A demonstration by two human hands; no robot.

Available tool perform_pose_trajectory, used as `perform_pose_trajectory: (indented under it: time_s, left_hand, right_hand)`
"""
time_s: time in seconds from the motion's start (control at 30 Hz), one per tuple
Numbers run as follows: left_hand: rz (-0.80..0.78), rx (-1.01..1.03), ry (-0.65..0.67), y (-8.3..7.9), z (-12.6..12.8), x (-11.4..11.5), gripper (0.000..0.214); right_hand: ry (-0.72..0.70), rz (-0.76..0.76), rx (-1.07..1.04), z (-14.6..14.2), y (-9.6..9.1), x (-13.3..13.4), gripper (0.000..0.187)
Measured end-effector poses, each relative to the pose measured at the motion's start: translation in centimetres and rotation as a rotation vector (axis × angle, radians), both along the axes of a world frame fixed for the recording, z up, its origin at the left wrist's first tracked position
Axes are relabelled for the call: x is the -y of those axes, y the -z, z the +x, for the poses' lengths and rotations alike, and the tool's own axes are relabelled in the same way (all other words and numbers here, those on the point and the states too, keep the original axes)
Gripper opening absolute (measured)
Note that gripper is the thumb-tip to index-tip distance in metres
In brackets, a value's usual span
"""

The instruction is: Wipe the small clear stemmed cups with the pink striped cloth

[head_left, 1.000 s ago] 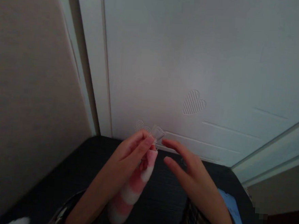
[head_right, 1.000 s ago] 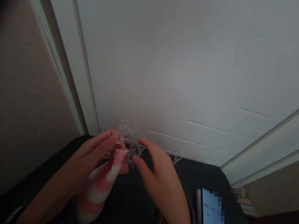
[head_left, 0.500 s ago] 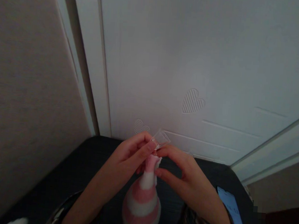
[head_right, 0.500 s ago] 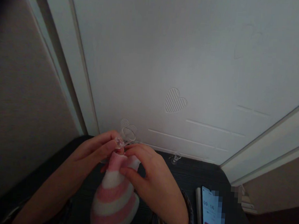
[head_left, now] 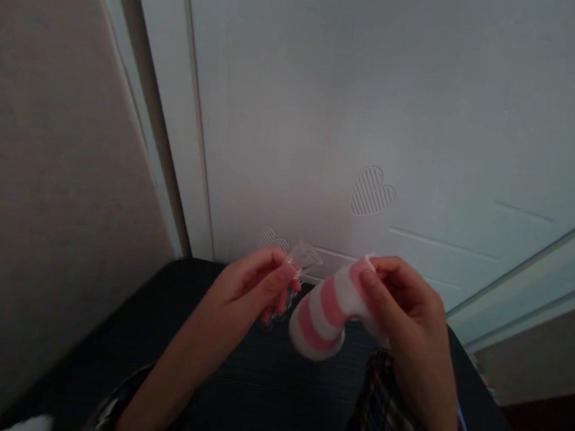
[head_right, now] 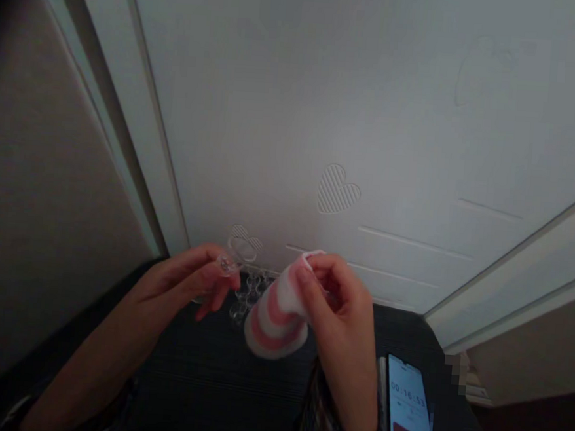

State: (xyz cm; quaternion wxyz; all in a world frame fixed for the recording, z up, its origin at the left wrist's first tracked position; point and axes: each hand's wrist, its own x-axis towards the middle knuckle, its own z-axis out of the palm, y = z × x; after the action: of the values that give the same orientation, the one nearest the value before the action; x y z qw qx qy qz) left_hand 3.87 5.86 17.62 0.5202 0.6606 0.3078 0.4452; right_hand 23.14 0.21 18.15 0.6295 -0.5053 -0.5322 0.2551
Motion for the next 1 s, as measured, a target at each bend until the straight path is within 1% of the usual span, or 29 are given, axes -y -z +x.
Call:
perform_pose_trajectory:
  time_s: [0.07,0.13,0.17,0.23,0.33,0.43,0.5,0.6,0.7,0.77,0.83,0.93,1.0]
  left_hand:
    - [-0.028,-0.025,0.062,0.0,0.2,0.2,0.032]
    - [-0.026,-0.047,0.079,0.1,0.6,0.4,0.034]
    - [-0.015,-0.057,0.078,0.1,0.7,0.5,0.035]
    - [-0.005,-0.063,0.075,0.2,0.9,0.6,0.036]
    - [-0.013,-0.055,0.061,0.3,1.0,0.6,0.034]
    - [0.012,-0.067,0.001,0.3,1.0,0.4,0.034]
    - [0.048,-0.088,-0.037,0.3,0.9,0.4,0.034]
    - [0.087,-0.106,-0.049,0.2,0.9,0.4,0.033]
    - [0.111,-0.108,-0.043,0.1,0.8,0.7,0.032]
    - [0.144,-0.124,-0.056,0.0,0.9,1.1,0.030]
    - [0.175,-0.141,-0.076,-0.1,1.1,1.5,0.029]
    - [0.196,-0.147,-0.093,-0.2,1.5,1.9,0.028]
    - [0.210,-0.146,-0.084,-0.3,1.7,2.1,0.029]
  right_hand:
    - [0.072,0.089,-0.023,-0.3,0.0,0.0,0.005]
    - [0.086,0.135,-0.025,-0.7,-0.1,0.0,0.004]
    - [0.063,0.136,-0.022,-0.9,-0.1,0.0,0.004]
    - [-0.033,0.115,0.008,-1.3,-0.2,0.0,0.005]
    - [-0.157,0.097,0.097,-1.2,-0.4,0.3,0.014]
    - [-0.198,0.101,0.204,-0.6,-0.6,0.6,0.024]
    - [-0.219,0.092,0.240,-0.3,-0.6,0.7,0.029]
    - [-0.268,0.064,0.210,-0.2,-0.5,0.6,0.034]
    - [-0.299,0.040,0.117,-0.7,-0.4,0.2,0.034]
    - [-0.277,0.048,0.068,-1.1,-0.3,0.0,0.031]
    - [-0.224,0.073,0.065,-1.4,-0.3,-0.2,0.025]
    - [-0.129,0.129,0.144,-1.5,-0.3,-0.1,0.020]
    - [-0.096,0.172,0.204,-1.5,-0.2,0.0,0.019]
